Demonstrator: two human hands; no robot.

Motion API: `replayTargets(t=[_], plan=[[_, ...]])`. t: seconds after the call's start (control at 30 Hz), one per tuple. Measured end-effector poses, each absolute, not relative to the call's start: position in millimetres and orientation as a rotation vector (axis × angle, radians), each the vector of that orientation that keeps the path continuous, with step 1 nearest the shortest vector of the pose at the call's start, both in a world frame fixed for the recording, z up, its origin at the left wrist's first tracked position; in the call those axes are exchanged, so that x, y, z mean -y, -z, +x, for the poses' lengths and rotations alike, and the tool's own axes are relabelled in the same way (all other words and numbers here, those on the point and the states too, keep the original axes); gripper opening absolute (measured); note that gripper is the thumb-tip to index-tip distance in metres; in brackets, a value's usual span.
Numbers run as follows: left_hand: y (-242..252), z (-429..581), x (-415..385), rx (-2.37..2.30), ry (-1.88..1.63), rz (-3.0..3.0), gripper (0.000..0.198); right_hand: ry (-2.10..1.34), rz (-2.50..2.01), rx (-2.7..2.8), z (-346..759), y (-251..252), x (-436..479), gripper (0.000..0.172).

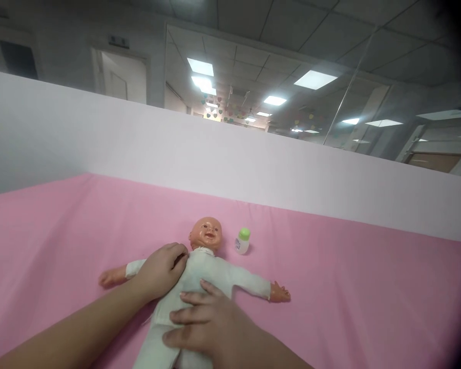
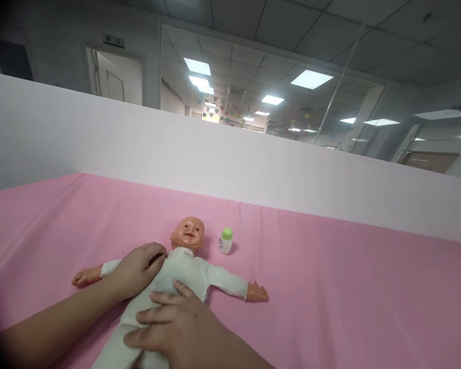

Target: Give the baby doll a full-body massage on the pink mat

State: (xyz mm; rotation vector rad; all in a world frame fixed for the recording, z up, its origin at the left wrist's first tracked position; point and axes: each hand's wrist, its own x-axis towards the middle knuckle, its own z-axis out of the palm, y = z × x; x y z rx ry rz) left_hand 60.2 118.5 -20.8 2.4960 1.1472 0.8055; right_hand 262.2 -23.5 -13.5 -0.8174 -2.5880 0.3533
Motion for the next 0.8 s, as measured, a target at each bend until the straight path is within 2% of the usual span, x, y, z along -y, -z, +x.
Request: replayTargets(t=[0.3, 0.47, 0.6, 0.7, 0.8], plan=[[22, 58, -116, -1.073, -0.864, 2.492, 0.021, -0.324, -1.329, 2.341, 281, 13, 5, 0.056], [6, 56, -82, -0.644, -0.890, 2.575, 0.017, -0.246, -1.574, 2.136, 297, 19, -12, 0.052], [-21, 55, -38, -0.192, -0.684, 2.632, 0.030, -0.226, -1.819, 2.013, 307, 21, -21, 0.043], [-30, 55, -25, -0.182, -0.467, 2.691, 0.043, -0.171, -1.927, 1.975, 309, 22, -24, 0.044], [-20, 55, -37, -0.364, -0.443, 2.731, 0.054, -0.179, -1.911, 1.994, 309, 22, -24, 0.045]])
